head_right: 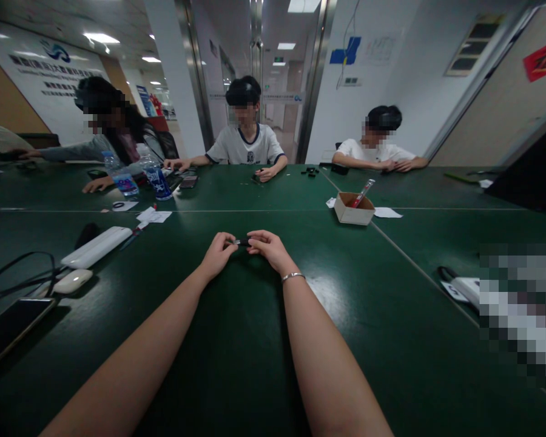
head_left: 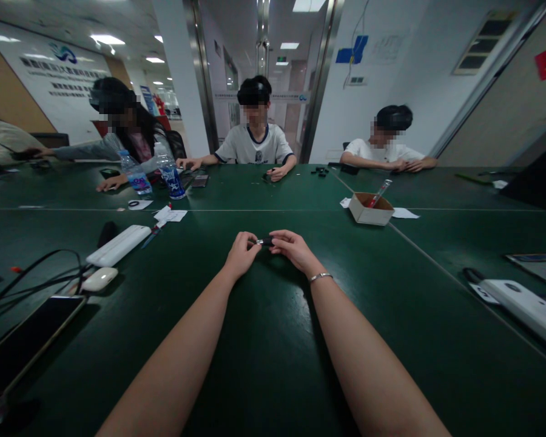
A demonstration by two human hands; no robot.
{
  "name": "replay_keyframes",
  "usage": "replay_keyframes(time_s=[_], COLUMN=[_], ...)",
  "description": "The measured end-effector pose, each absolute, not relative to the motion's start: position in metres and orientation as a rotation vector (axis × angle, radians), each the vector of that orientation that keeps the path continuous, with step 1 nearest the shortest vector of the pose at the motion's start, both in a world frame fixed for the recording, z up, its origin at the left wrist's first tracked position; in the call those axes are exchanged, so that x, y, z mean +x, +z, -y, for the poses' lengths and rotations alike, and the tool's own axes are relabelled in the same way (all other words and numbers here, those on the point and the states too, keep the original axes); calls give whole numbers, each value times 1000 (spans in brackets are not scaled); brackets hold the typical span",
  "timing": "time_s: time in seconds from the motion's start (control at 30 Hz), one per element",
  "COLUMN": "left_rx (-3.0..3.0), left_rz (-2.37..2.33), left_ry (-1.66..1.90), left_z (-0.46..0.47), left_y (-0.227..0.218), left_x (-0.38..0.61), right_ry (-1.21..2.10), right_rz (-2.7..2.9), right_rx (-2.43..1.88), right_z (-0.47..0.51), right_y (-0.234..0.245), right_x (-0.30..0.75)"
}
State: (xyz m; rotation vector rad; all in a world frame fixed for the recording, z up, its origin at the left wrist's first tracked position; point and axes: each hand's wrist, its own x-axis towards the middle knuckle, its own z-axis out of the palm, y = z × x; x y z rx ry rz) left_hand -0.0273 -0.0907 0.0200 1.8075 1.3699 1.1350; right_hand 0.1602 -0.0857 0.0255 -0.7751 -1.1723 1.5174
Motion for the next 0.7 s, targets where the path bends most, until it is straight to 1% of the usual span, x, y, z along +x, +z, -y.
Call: replay_keyframes(time_s=[0.53, 0.7], left_rx=[1829, 1828], left_rz=[-1361, -1393], left_ry=[1121, 1063], left_z=[88, 90], left_y=[17, 20], left_x=[-28, -27], right_ry=[1525, 1527], right_rz=[1171, 1164], right_rx=[-766, -765], right_z=[87, 86], right_y=[26, 25], right_x=[160, 160])
